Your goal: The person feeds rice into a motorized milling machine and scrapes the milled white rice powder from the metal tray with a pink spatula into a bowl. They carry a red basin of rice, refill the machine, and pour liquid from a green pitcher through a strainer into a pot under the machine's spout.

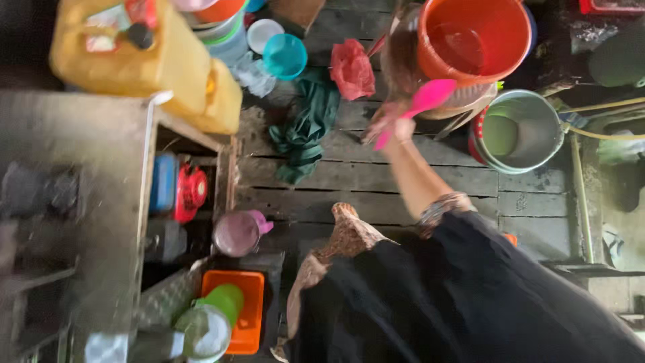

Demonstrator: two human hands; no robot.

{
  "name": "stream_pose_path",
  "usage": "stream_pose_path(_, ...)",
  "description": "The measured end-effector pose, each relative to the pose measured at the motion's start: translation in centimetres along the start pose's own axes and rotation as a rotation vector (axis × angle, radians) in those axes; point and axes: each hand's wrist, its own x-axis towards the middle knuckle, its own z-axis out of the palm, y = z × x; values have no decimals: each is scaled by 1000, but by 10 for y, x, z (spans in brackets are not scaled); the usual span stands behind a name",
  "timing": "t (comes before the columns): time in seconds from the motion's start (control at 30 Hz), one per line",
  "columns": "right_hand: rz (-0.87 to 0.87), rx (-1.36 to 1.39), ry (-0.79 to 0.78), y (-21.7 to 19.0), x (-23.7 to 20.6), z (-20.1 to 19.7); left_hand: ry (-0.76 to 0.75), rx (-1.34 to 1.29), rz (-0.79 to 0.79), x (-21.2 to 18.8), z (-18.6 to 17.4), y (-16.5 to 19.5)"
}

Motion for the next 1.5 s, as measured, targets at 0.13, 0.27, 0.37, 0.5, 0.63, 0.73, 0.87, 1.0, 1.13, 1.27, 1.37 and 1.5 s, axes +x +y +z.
stream_pose_path(0.13, -320, 122, 351, -147, 83, -26, -64, -11, 35, 23, -2, 98)
stream_pose_path(0.27, -266, 29, 347, -197, 110, -41, -3, -51, 128, 14, -8, 122)
stream_pose_path(0.37, -250, -21, 352, -186, 104, -29, 90, -140, 205, 30, -22, 158)
stream_pose_path(0.5, -222, -131, 359, -136, 69, -7, 285, -464, 469, 36, -34, 213)
stream_pose_path(0.63, -136, -278, 264, -62, 19, 3, 151, -595, 351, 6, -23, 223)
stream_pose_path(0.73, -44, -466, 93, 3, -21, 12, 130, -627, 415, -19, -12, 196)
stream_pose_path(0.87, 75, -848, -320, 96, -90, 24, 43, -1036, 433, -40, -5, 132)
stream_pose_path(1.0, 193, -1204, -756, 193, -177, 17, -8, -1477, 91, -69, -8, 26)
stream_pose_path(1.13, 237, -1520, -1153, 296, -280, -2, -54, -1829, -66, -118, 4, -97)
stream_pose_path(1.27, 223, -1666, -1515, 410, -392, -1, 116, -2055, -135, -172, 29, -205)
stream_pose_path(1.37, 110, -1828, -1855, 493, -462, 10, 65, -2330, -363, -197, 51, -264)
stream_pose_path(1.5, -174, -1596, -2349, 573, -520, 36, 330, -2582, -414, -195, 68, -302)
